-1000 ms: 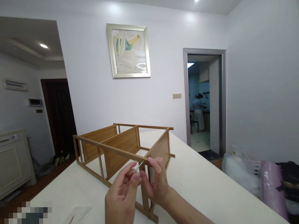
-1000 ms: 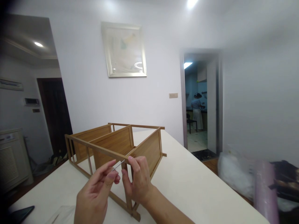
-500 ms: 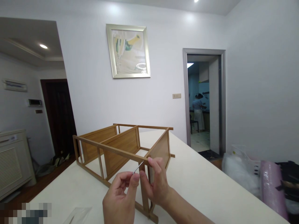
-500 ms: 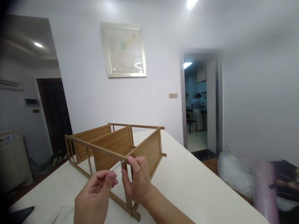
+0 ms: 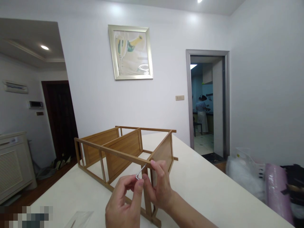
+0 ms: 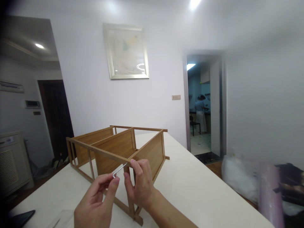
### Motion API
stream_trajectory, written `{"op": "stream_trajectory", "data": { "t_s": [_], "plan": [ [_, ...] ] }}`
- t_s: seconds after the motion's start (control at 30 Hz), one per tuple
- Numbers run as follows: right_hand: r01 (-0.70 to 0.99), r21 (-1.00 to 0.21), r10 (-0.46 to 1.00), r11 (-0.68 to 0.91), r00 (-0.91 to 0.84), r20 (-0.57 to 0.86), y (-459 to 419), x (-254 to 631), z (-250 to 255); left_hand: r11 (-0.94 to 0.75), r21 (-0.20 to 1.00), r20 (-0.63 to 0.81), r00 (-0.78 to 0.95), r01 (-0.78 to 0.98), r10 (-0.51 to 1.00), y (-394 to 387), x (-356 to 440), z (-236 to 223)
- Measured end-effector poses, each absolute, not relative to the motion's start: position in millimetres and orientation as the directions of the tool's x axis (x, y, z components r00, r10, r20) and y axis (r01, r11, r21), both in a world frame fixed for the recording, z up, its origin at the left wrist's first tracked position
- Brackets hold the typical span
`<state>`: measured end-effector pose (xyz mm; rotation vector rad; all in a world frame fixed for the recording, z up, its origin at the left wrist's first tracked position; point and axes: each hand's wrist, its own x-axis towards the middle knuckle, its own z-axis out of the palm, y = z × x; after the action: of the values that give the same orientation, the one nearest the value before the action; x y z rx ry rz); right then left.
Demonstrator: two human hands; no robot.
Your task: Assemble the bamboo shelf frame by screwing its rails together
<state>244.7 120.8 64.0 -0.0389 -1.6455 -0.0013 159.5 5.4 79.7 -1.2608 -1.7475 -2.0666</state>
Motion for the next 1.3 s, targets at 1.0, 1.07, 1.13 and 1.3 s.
{"op": "stream_trajectory", "data": {
  "t_s": [1.0,1.07,1.13,1.3],
  "plan": [
    [0.034,-0.026,0.028,0.999,-0.071,0.997,122,244,62,-0.276,0.572,0.817,-0.508,0.773,0.272,1,167,87],
    [0.035,-0.022,0.025,0.999,-0.069,0.997,122,244,62,-0.284,0.585,0.808,-0.515,0.76,0.285,2,166,85],
    [0.042,-0.022,0.025,0.999,-0.067,0.997,122,244,62,-0.304,0.613,0.788,-0.533,0.73,0.308,4,167,83],
    [0.052,-0.036,0.04,0.998,-0.075,0.996,121,245,62,-0.383,0.749,0.66,-0.656,0.541,0.366,7,171,77]
  ]
}}
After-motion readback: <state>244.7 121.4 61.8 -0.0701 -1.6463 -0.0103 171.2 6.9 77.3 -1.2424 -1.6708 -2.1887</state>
